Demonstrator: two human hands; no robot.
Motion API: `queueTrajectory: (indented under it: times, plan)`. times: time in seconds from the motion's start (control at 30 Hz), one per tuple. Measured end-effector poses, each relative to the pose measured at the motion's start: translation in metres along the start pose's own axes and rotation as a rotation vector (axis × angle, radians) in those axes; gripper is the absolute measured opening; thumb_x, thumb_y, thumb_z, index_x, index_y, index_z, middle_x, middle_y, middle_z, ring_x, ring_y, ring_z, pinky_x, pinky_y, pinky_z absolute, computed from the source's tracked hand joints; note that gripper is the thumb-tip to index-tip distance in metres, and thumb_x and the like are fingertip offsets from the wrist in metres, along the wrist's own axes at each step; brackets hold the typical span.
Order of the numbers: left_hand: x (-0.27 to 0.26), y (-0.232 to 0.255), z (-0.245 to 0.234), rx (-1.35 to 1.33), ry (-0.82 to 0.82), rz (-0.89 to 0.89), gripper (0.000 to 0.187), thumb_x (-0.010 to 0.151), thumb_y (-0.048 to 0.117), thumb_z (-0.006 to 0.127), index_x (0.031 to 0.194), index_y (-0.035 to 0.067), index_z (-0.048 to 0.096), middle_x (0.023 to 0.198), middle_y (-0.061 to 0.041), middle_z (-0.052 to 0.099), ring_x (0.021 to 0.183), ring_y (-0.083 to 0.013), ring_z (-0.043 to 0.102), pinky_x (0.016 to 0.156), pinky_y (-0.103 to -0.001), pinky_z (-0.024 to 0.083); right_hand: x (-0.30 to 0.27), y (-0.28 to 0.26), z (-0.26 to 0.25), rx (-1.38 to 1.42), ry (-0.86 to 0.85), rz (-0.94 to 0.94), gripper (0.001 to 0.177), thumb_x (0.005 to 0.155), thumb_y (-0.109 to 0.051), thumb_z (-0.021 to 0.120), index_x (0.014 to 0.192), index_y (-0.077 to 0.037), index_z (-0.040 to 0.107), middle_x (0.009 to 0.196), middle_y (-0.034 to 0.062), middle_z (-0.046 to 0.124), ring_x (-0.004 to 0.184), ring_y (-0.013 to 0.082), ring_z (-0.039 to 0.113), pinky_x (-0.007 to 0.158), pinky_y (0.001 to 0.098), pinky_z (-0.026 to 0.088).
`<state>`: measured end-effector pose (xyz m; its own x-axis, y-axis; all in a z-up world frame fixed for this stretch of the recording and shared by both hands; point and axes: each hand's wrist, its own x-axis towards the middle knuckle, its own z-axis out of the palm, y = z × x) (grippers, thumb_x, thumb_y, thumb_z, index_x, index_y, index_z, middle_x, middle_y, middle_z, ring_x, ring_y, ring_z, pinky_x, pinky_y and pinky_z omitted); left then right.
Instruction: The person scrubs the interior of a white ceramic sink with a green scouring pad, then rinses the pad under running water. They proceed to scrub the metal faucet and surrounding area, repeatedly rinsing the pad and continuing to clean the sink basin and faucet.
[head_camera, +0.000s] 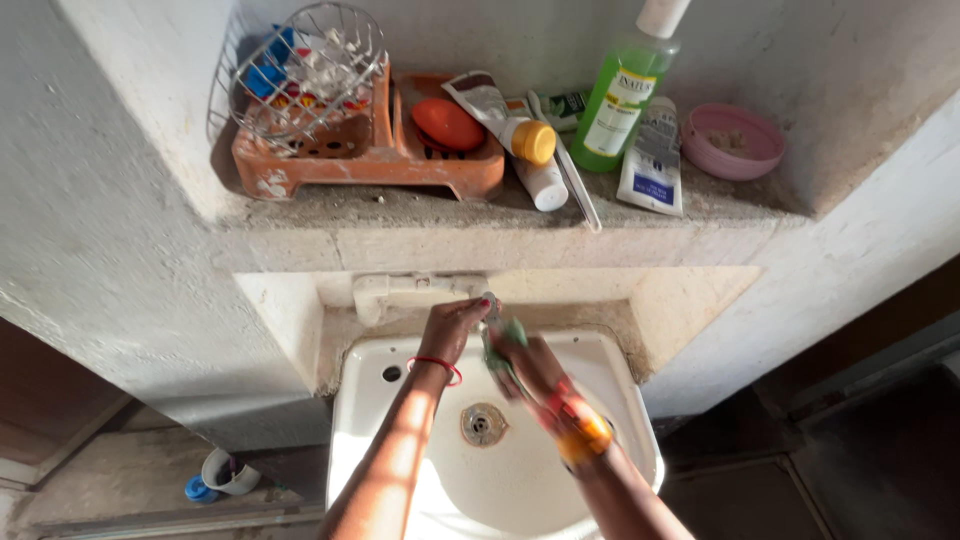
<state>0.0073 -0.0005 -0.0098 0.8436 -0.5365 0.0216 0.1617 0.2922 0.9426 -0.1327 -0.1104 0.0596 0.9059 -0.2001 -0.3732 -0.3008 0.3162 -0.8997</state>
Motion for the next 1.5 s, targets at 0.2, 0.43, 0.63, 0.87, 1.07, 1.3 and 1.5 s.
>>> queueTrajectory:
  times: [0.2, 0.43, 0.63, 0.87, 1.07, 1.3, 1.5]
  plan:
    - [-0.003, -0.016, -0.001, -0.019, 0.014, -0.003, 0.032, 0.097, 0.022, 0.069, 0.113, -0.004, 0.079, 0.103, -0.009, 0.077, 0.099, -0.0147, 0.068, 0.095, -0.028, 0.049, -0.007, 0.011, -0.008, -0.434, 0.371, -0.677, 0.043, 0.101, -0.031, 0.058, 0.13, 0.0, 0.056, 0.084, 0.0124, 0.07, 0.075, 0.0217, 0.063, 0.069, 0.0352, 0.049]
    - [-0.008, -0.034, -0.005, -0.352, -0.126, 0.028, 0.041, 0.098, 0.015, 0.062, 0.136, -0.001, 0.062, 0.123, -0.01, 0.072, 0.108, -0.0182, 0.069, 0.093, -0.032, 0.056, -0.013, -0.008, 0.045, -1.396, 0.27, -1.12, 0.071, 0.095, -0.036, 0.063, 0.141, 0.014, 0.042, 0.157, 0.0334, 0.028, 0.146, 0.0464, 0.028, 0.115, 0.0489, 0.035]
    - [-0.027, -0.045, -0.003, 0.065, -0.099, 0.211, 0.052, 0.096, 0.005, 0.055, 0.147, 0.005, 0.054, 0.131, -0.007, 0.07, 0.119, -0.0151, 0.063, 0.104, -0.03, 0.05, -0.022, 0.007, 0.03, -1.321, 0.225, -1.09, 0.05, 0.102, -0.014, 0.053, 0.144, 0.012, 0.045, 0.158, 0.0322, 0.037, 0.145, 0.0453, 0.041, 0.113, 0.0436, 0.042]
    - [-0.019, -0.043, 0.016, 0.287, 0.087, 0.328, 0.041, 0.097, 0.009, 0.06, 0.137, 0.004, 0.06, 0.12, -0.012, 0.074, 0.112, -0.0179, 0.068, 0.096, -0.032, 0.054, -0.018, -0.005, 0.03, -1.293, 0.225, -1.11, 0.049, 0.097, -0.002, 0.053, 0.144, 0.009, 0.047, 0.153, 0.0296, 0.045, 0.14, 0.043, 0.048, 0.115, 0.0431, 0.044]
    - [-0.012, -0.047, 0.026, 0.377, 0.15, 0.371, 0.037, 0.097, 0.015, 0.061, 0.133, 0.005, 0.061, 0.116, -0.014, 0.075, 0.105, -0.0219, 0.072, 0.086, -0.034, 0.058, -0.017, -0.006, 0.024, -1.426, 0.194, -0.983, 0.069, 0.078, 0.007, 0.051, 0.146, 0.012, 0.041, 0.153, 0.034, 0.04, 0.138, 0.0442, 0.045, 0.111, 0.0434, 0.043]
    - [-0.02, -0.054, 0.022, 0.445, 0.145, 0.42, 0.036, 0.099, 0.016, 0.059, 0.134, 0.005, 0.059, 0.115, -0.017, 0.074, 0.104, -0.0262, 0.073, 0.084, -0.035, 0.058, -0.023, -0.006, 0.036, -1.364, 0.227, -1.044, 0.054, 0.092, 0.002, 0.055, 0.144, 0.012, 0.043, 0.153, 0.0314, 0.042, 0.14, 0.0439, 0.047, 0.108, 0.0428, 0.049]
    - [-0.018, -0.042, 0.022, 0.453, 0.134, 0.413, 0.037, 0.096, 0.008, 0.057, 0.132, 0.003, 0.059, 0.107, -0.017, 0.075, 0.094, -0.0232, 0.072, 0.078, -0.034, 0.057, -0.008, -0.001, 0.03, -1.303, 0.331, -1.078, 0.053, 0.085, 0.006, 0.057, 0.138, 0.006, 0.058, 0.139, 0.0286, 0.062, 0.117, 0.0373, 0.067, 0.095, 0.042, 0.056]
